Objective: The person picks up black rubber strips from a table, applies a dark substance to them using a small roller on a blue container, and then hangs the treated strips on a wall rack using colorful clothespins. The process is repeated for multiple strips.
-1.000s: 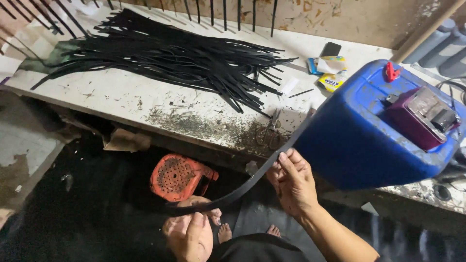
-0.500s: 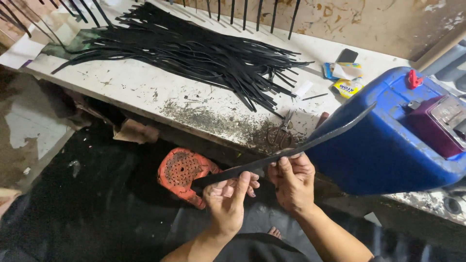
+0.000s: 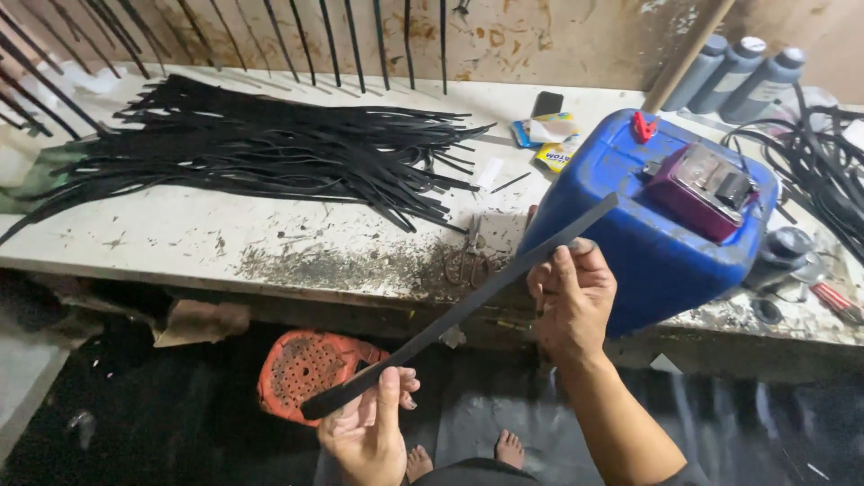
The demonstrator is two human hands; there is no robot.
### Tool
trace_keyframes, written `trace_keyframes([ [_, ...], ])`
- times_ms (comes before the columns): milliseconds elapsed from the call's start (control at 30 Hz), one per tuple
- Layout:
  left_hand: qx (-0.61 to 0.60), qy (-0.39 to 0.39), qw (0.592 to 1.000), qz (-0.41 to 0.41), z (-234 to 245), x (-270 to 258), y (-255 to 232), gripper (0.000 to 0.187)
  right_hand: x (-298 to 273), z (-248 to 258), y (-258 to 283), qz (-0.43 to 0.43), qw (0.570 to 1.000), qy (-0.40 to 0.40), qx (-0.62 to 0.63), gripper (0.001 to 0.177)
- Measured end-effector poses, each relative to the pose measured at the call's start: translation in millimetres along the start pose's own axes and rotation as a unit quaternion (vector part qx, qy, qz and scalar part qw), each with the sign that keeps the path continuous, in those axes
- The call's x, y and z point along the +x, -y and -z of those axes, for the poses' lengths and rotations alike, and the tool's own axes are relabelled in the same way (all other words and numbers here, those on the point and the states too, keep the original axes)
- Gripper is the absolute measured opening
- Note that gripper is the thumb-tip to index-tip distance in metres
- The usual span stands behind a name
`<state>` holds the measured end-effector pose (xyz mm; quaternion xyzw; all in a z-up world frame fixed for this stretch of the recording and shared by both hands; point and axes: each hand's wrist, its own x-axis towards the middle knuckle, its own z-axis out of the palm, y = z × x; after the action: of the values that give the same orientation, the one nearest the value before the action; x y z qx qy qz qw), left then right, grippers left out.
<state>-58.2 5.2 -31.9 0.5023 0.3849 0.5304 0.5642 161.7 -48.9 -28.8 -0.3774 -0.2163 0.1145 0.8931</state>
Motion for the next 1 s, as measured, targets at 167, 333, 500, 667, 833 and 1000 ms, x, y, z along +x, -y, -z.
trace_keyframes([
  [167,0.015,-0.017,1.000,0.008,-1.1,1.0,2.8,0.027,10.4,12.3,1.0,0.043,0.999,-0.022,-0.020,0.009],
  [333,0.070,-0.019,0.997,0.011,-1.0,10.2,-8.0,0.030,10.6,7.1,-3.4,0.097,0.992,-0.015,-0.083,0.010],
  [500,0.063,-0.038,0.997,0.005,8.4,19.2,-7.2,0.021,7.8,-11.0,-9.0,0.133,0.979,-0.013,-0.151,0.013],
  [667,0.084,-0.032,0.996,0.011,27.2,34.0,-33.3,0.020,3.9,-48.5,-8.1,0.215,0.950,0.069,-0.215,0.016],
  [833,0.066,-0.022,0.997,-0.027,44.4,43.2,-52.7,0.019,-1.0,-78.4,-21.7,0.280,0.914,0.121,-0.267,0.015],
  [1000,0.041,-0.057,0.997,0.009,64.7,54.1,-64.8,0.022,-11.2,-119.4,-30.3,0.329,0.891,0.175,-0.261,0.013],
])
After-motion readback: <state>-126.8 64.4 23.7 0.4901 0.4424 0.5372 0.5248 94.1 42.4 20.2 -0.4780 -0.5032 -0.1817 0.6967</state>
